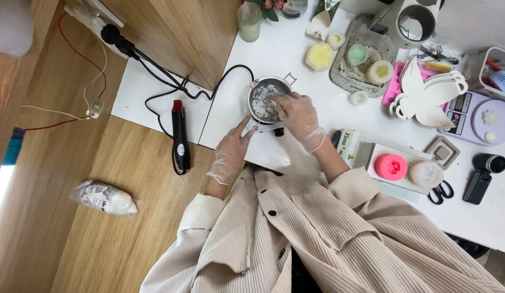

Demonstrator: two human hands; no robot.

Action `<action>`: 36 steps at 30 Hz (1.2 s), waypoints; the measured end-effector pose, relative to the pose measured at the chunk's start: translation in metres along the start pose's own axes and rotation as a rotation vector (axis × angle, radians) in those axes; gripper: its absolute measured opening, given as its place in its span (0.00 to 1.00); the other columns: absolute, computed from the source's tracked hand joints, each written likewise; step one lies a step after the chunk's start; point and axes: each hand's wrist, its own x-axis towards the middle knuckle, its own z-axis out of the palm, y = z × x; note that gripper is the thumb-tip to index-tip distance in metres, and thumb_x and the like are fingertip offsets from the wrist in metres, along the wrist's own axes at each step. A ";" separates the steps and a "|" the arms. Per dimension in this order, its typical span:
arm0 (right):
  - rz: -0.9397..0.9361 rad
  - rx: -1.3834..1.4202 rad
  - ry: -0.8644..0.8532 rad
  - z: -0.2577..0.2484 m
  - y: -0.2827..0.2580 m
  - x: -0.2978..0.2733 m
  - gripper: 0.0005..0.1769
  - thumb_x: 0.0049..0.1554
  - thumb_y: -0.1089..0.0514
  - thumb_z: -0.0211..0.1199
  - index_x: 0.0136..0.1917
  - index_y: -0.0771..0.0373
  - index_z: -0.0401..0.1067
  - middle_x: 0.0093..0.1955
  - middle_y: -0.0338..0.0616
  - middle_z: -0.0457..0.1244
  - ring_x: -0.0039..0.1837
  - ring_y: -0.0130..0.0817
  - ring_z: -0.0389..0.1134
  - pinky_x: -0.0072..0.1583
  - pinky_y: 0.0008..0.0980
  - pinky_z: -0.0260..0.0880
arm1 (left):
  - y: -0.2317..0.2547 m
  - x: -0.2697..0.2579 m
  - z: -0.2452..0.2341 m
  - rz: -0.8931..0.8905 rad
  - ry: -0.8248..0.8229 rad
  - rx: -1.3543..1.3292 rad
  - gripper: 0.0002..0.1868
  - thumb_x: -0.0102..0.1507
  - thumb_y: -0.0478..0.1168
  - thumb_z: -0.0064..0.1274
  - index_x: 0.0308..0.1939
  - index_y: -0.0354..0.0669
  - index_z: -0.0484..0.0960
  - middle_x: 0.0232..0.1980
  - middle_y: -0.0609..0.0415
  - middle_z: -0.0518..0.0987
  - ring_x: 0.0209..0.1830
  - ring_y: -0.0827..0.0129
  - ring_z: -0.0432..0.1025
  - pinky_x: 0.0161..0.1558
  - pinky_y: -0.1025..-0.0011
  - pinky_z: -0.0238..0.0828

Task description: Melting wax flakes in a small pot using a heat gun while preparing candle molds.

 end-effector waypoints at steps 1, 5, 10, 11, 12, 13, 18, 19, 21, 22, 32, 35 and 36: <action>0.002 0.000 0.001 -0.001 0.001 -0.001 0.14 0.63 0.55 0.56 0.54 0.59 0.79 0.41 0.48 0.70 0.45 0.46 0.70 0.53 0.45 0.67 | -0.002 -0.001 0.002 0.001 -0.001 0.002 0.31 0.67 0.61 0.47 0.75 0.75 0.64 0.49 0.47 0.82 0.43 0.53 0.78 0.45 0.58 0.75; 0.110 -0.188 -0.018 0.002 0.011 -0.008 0.12 0.64 0.55 0.56 0.53 0.60 0.79 0.45 0.46 0.71 0.49 0.45 0.70 0.51 0.45 0.66 | -0.004 0.001 0.003 0.059 0.041 -0.054 0.30 0.67 0.59 0.48 0.75 0.73 0.65 0.46 0.46 0.82 0.41 0.53 0.78 0.44 0.58 0.74; 0.227 -0.101 -0.168 0.014 0.021 -0.024 0.12 0.68 0.51 0.57 0.53 0.57 0.78 0.48 0.43 0.71 0.53 0.41 0.70 0.58 0.42 0.67 | 0.004 -0.002 -0.001 0.002 0.022 -0.032 0.30 0.67 0.59 0.49 0.74 0.75 0.65 0.43 0.47 0.82 0.39 0.55 0.78 0.43 0.59 0.74; 0.159 -0.066 -0.136 0.012 0.020 -0.023 0.12 0.68 0.51 0.57 0.54 0.57 0.78 0.49 0.43 0.71 0.54 0.41 0.70 0.58 0.42 0.66 | 0.003 -0.002 0.000 0.007 0.024 -0.032 0.30 0.67 0.59 0.49 0.74 0.74 0.65 0.43 0.47 0.81 0.38 0.55 0.77 0.43 0.59 0.74; 0.090 -0.029 -0.104 0.011 0.017 -0.021 0.12 0.67 0.51 0.57 0.55 0.56 0.79 0.50 0.43 0.71 0.54 0.41 0.69 0.57 0.42 0.66 | 0.002 -0.002 0.000 0.011 0.027 -0.031 0.30 0.67 0.58 0.49 0.74 0.74 0.66 0.43 0.47 0.81 0.38 0.55 0.77 0.42 0.58 0.74; 0.089 -0.029 -0.106 0.004 0.015 -0.017 0.12 0.67 0.51 0.57 0.55 0.56 0.79 0.50 0.43 0.71 0.54 0.41 0.69 0.57 0.42 0.66 | 0.001 -0.002 0.002 0.010 0.027 -0.032 0.30 0.67 0.58 0.49 0.74 0.74 0.66 0.43 0.47 0.81 0.38 0.55 0.77 0.42 0.58 0.74; 0.074 -0.233 -0.072 -0.015 0.018 -0.011 0.13 0.65 0.55 0.56 0.57 0.57 0.79 0.49 0.42 0.71 0.54 0.41 0.69 0.55 0.43 0.64 | 0.005 -0.006 -0.005 0.036 0.032 -0.085 0.30 0.67 0.58 0.49 0.74 0.73 0.65 0.44 0.48 0.81 0.39 0.56 0.77 0.44 0.59 0.74; 0.073 -0.235 -0.071 -0.016 0.020 -0.015 0.13 0.65 0.55 0.56 0.57 0.57 0.79 0.49 0.42 0.71 0.54 0.41 0.69 0.55 0.43 0.64 | 0.005 -0.006 -0.005 0.037 0.033 -0.086 0.30 0.67 0.58 0.49 0.74 0.73 0.65 0.44 0.48 0.81 0.39 0.56 0.77 0.44 0.59 0.74; 0.179 -0.177 -0.142 -0.016 0.024 -0.022 0.12 0.68 0.54 0.55 0.53 0.56 0.79 0.45 0.41 0.71 0.52 0.41 0.69 0.56 0.44 0.65 | 0.006 -0.007 -0.005 0.022 0.027 -0.085 0.29 0.68 0.57 0.49 0.74 0.74 0.65 0.45 0.48 0.82 0.40 0.57 0.77 0.45 0.59 0.74; 0.177 -0.178 -0.141 -0.013 0.025 -0.024 0.12 0.68 0.54 0.55 0.53 0.56 0.79 0.45 0.41 0.71 0.52 0.41 0.69 0.56 0.44 0.65 | 0.006 -0.006 -0.006 0.023 0.030 -0.085 0.29 0.68 0.57 0.49 0.74 0.74 0.65 0.45 0.48 0.82 0.40 0.57 0.77 0.45 0.59 0.74; 0.061 -0.037 -0.027 -0.014 0.012 0.005 0.12 0.67 0.55 0.56 0.54 0.55 0.80 0.46 0.41 0.71 0.48 0.43 0.69 0.52 0.42 0.69 | 0.000 -0.002 0.000 0.063 0.063 -0.058 0.29 0.67 0.58 0.50 0.73 0.72 0.66 0.48 0.46 0.83 0.42 0.55 0.78 0.44 0.59 0.75; -0.005 -0.042 -0.048 -0.002 0.013 0.004 0.12 0.64 0.57 0.57 0.56 0.55 0.79 0.49 0.41 0.72 0.49 0.43 0.70 0.52 0.42 0.68 | 0.002 -0.003 0.000 0.059 0.047 -0.074 0.29 0.67 0.58 0.49 0.74 0.71 0.67 0.48 0.46 0.82 0.41 0.54 0.78 0.44 0.59 0.74; -0.041 -0.037 -0.077 0.003 0.014 0.003 0.12 0.63 0.58 0.57 0.56 0.55 0.79 0.50 0.42 0.71 0.49 0.43 0.70 0.53 0.43 0.67 | 0.002 -0.002 0.000 0.063 0.053 -0.077 0.29 0.67 0.58 0.49 0.74 0.71 0.67 0.48 0.45 0.82 0.41 0.54 0.78 0.44 0.58 0.74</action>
